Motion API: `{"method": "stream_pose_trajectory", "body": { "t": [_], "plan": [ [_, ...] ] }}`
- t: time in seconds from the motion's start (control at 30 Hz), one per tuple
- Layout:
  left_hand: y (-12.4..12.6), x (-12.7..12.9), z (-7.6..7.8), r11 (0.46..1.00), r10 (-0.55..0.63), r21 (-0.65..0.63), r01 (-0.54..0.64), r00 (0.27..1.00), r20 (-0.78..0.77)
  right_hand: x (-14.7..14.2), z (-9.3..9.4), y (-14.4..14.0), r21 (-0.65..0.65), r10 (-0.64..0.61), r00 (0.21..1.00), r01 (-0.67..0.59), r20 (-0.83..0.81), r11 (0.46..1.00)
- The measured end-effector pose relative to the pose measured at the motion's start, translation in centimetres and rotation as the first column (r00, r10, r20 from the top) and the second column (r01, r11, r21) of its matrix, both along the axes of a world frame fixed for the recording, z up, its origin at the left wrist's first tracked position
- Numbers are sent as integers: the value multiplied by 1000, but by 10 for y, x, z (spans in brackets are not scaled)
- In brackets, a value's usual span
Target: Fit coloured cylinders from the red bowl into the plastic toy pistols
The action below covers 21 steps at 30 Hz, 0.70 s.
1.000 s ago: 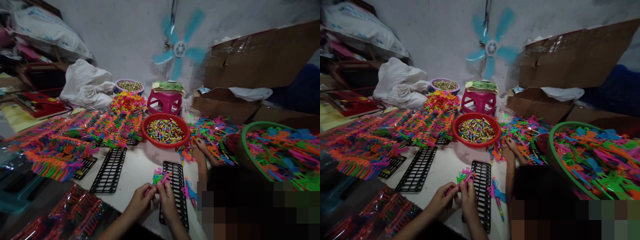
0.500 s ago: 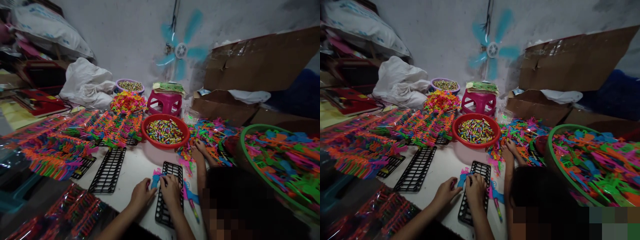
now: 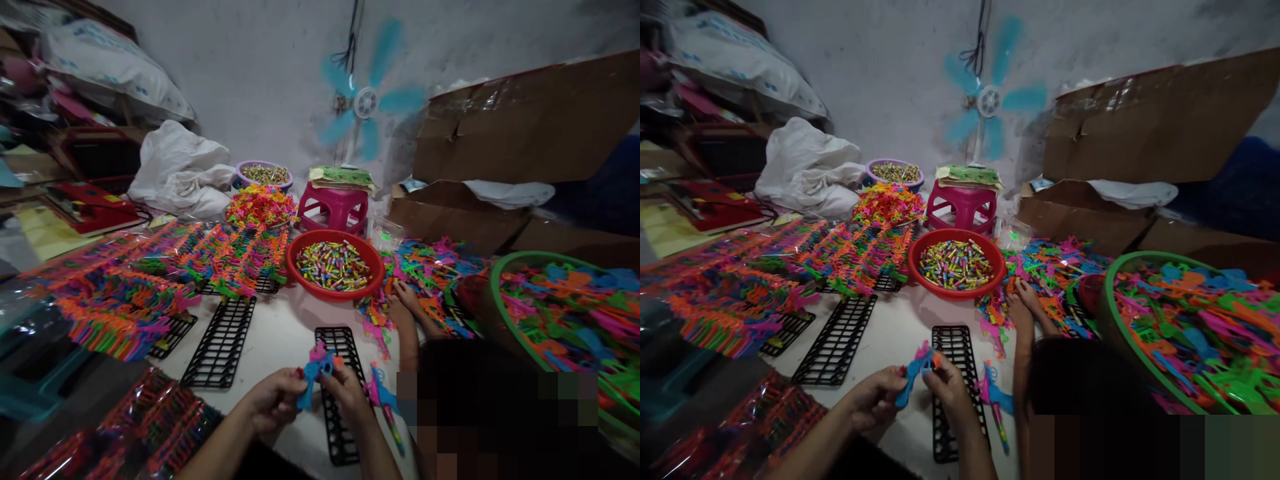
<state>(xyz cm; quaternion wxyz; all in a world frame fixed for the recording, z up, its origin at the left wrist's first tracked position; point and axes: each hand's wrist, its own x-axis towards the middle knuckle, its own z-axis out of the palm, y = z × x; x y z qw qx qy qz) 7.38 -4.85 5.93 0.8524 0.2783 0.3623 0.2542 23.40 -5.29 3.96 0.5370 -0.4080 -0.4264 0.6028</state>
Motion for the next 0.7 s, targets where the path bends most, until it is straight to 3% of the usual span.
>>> {"method": "stream_pose_trajectory", "body": {
  "t": [0.1, 0.23, 0.3, 0.4, 0.47, 0.53, 0.63, 0.7],
  "plan": [
    [-8, 2, 4, 989, -125, -66, 130, 989, 80, 0, 15, -9, 53, 133, 989, -129, -66, 990],
    [-8, 4, 3, 955, -215, -154, 254, 948, 233, 12, 30, -10, 115, 265, 962, -271, 64, 956],
    [-6, 4, 5, 959, -163, -199, 203, 966, 200, 13, 29, -7, 82, 187, 979, -194, 82, 978],
    [-4, 3, 12, 973, 10, -230, 14, 995, 101, 6, 23, -3, 9, -7, 998, 7, 59, 1000],
    [-5, 3, 17, 974, 160, -170, -152, 986, 39, 0, 20, -3, -22, -115, 993, 115, 35, 993],
    [-7, 5, 21, 964, 265, -32, -265, 964, -23, -6, 18, -4, -56, -177, 984, 178, 30, 982],
    [-10, 9, 22, 945, 282, 204, -258, 954, -101, -12, 16, -7, -97, -159, 987, 162, 34, 982],
    [-10, 11, 20, 921, 315, 282, -269, 940, -131, -13, 16, -7, -102, -138, 990, 138, 7, 985]
  ]
}}
